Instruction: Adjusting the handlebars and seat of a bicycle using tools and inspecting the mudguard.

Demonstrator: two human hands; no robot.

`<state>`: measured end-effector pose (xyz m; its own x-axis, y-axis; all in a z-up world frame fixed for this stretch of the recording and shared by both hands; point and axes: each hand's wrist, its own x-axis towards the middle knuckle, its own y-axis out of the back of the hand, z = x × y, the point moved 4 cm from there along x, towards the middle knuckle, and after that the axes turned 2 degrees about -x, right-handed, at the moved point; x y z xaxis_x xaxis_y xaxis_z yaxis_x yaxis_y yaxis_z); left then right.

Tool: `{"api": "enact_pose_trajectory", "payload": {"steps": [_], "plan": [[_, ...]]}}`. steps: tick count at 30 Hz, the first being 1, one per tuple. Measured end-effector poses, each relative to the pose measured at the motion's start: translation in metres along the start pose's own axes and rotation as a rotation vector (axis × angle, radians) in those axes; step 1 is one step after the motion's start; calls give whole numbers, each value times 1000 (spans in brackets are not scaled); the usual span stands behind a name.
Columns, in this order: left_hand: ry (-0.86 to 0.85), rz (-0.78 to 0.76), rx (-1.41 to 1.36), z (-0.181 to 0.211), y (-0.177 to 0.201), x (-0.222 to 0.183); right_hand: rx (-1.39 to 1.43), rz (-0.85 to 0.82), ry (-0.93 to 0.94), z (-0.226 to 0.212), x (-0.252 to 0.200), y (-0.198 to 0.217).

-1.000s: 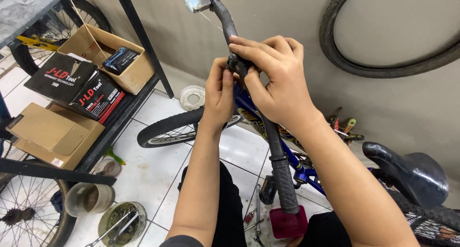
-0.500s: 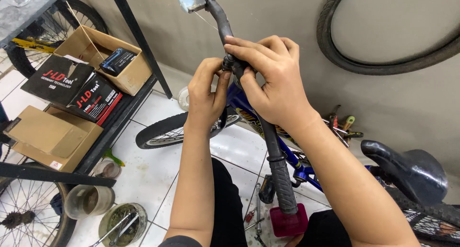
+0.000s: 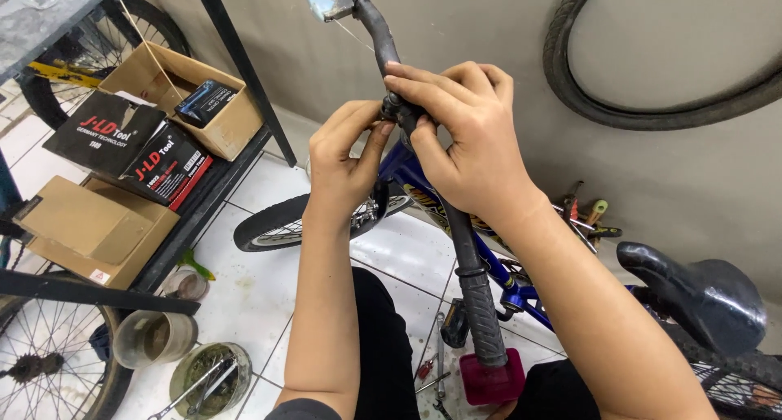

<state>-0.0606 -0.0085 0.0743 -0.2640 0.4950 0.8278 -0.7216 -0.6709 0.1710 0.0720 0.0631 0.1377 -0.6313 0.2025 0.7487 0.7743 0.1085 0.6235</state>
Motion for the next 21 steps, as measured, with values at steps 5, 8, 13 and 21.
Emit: {"api": "enact_pose_trajectory", "payload": {"steps": [5,8,13,21], "plan": [[-83,83,119,-11,-6,-9,-17,-13,-10,2,0,0],[-72,48,148,-8,-3,-7,1,-12,-13,2,-1,-1],[3,-62,99,-1,-1,0,-2,-10,-2,3,-3,1],[7,-14,119,13,2,4,-10,12,5,0,-5,0]]}}
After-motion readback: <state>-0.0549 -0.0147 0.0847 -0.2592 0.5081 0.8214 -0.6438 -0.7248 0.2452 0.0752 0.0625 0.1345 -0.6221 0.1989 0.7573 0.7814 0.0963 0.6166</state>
